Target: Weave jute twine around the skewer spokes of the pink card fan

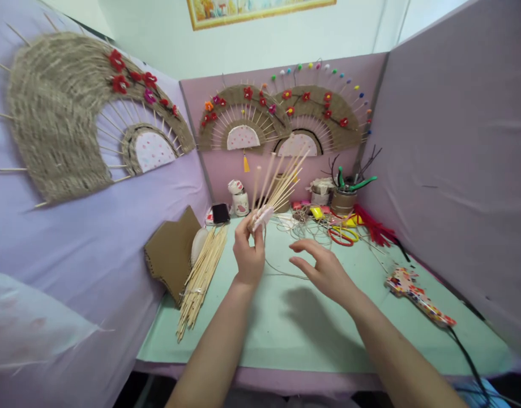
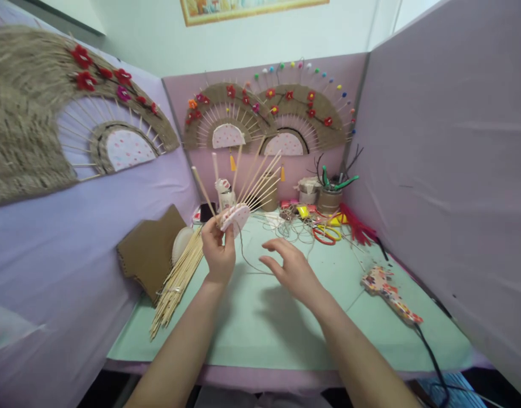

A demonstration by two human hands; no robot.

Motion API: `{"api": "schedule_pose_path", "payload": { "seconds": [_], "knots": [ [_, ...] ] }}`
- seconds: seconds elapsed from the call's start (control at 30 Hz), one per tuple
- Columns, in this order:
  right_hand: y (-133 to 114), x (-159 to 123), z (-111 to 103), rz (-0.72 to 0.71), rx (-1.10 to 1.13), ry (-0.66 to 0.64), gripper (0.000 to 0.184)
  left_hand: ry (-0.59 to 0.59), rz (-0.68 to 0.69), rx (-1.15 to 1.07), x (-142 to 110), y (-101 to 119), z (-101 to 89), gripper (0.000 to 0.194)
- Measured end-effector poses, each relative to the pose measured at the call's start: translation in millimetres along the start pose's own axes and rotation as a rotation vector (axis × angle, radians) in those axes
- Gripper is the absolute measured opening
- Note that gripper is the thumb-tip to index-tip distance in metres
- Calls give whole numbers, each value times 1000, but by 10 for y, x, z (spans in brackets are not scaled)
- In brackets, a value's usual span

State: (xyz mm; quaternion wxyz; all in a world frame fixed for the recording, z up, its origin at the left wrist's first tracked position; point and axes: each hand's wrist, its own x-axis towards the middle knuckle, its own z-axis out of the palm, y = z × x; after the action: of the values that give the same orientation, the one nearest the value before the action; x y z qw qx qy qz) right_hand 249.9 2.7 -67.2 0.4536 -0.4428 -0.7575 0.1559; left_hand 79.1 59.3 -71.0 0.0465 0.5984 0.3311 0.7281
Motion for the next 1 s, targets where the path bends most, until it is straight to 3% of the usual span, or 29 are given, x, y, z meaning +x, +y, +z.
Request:
{"api": "schedule_pose_path", "payload": {
  "seconds": [0.13, 0.27, 0.5, 0.77, 1.0],
  "knots": [
    [-542, 174, 151, -186, 166, 324, 14, -52, 46, 7, -175, 71, 73, 38],
    [-760, 260, 344, -161, 231, 447, 8, -72, 119, 66, -294, 78, 14, 44],
    [-718, 238, 507, -32, 339, 441, 3, -40, 175, 51, -309, 30, -87, 49],
    [-697, 279, 551, 149, 498, 397, 6, -33, 10, -88, -336, 0, -110, 46],
    [-639, 381, 558, 222, 603, 369, 10, -55, -19, 51, -301, 60, -133, 36]
  ]
}}
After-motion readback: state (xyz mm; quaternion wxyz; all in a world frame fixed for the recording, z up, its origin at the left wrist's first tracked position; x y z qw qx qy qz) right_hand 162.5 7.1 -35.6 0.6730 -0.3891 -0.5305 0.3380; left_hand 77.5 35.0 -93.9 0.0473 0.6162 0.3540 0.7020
